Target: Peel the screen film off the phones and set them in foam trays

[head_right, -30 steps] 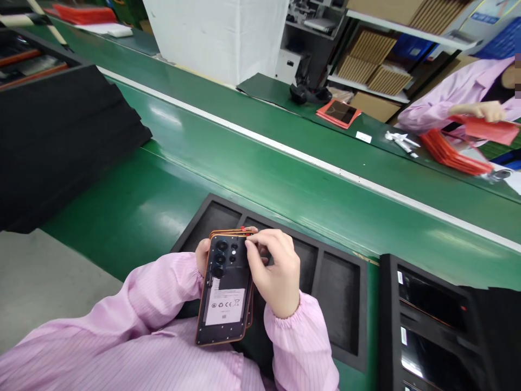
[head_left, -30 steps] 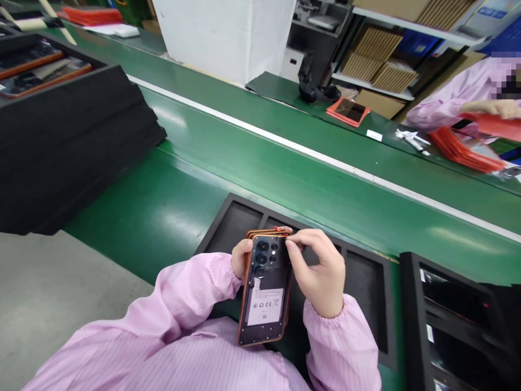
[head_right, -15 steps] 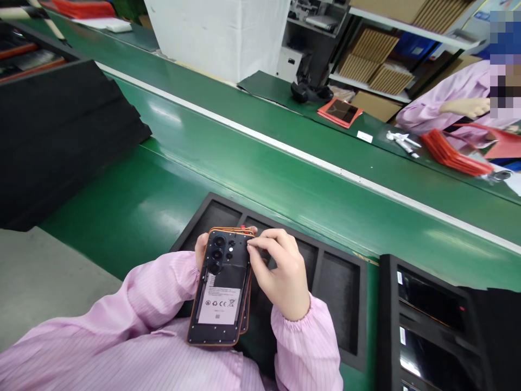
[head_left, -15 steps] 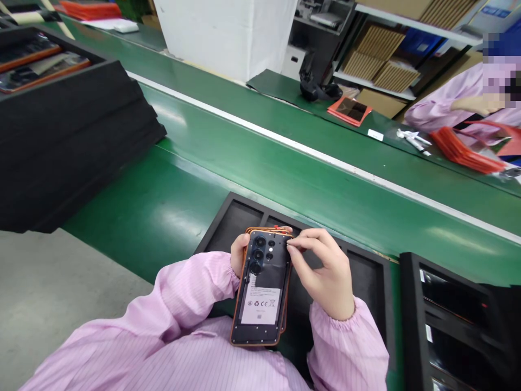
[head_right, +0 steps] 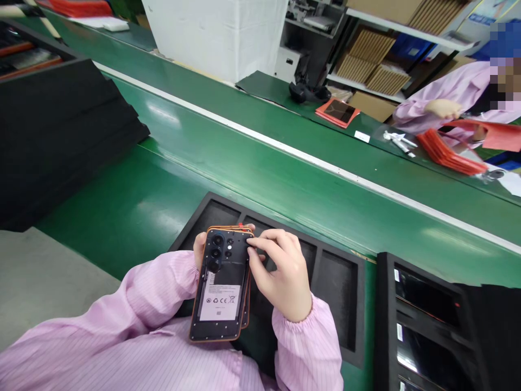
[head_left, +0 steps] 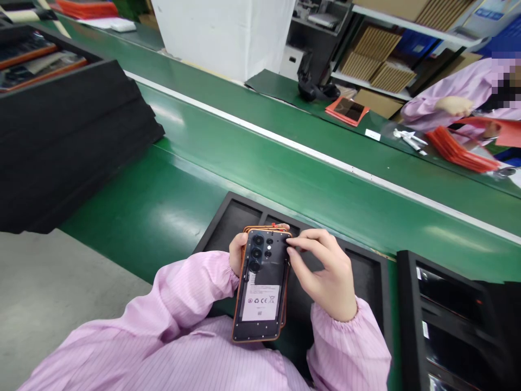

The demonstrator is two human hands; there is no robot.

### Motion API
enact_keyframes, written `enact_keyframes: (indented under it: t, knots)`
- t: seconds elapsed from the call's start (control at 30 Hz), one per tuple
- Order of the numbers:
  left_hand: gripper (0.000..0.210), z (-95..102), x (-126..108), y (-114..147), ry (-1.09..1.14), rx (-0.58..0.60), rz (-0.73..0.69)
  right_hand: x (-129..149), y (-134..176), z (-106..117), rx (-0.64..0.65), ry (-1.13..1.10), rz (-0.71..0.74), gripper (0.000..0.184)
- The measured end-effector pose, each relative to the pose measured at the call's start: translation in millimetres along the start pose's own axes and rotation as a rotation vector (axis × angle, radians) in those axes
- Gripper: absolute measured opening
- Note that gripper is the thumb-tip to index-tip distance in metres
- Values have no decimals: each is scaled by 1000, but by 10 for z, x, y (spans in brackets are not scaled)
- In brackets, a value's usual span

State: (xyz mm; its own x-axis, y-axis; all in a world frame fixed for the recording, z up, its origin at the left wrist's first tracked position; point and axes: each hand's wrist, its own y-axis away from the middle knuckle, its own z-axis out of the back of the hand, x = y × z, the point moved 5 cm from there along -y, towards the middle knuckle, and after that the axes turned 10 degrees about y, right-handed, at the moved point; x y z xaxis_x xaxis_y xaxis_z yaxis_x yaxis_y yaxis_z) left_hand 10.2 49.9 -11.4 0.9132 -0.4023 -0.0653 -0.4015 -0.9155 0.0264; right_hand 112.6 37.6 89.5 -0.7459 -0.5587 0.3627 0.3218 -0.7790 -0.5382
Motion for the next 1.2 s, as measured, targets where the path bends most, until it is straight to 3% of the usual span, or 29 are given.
enact_keyframes:
  t: [0.2,0.47,0.6,0.7,0.8,0.97,1.1,1.2]
  knots:
    - [72,-67,-61,-15,32,31,-5,-142,11,157,-4,50,-78,13]
    - [63,-14,-417,-153,-163,-62,-216,-370,97,656,-207,135,-245,13]
    - [63,10,-474,-187,-248,-135,-263,-331,255,941,-339,166,-317,15]
    - [64,21,-457,-197,-305,-156,-262,-280,477,1127,-399,215,-448,18]
    - [65,26,-443,-213,-347,-151,-250,-242,758,1202,-300,286,-524,17]
    - [64,80,-455,-245,-354,-135,-159,-265,1384,1131,59,308,-597,12]
    - [71,154,-463,-259,-347,-100,-75,-221,1905,674,474,61,-675,11]
    - [69,167,-451,-258,-329,-64,-85,-86,2159,183,654,-101,-648,17]
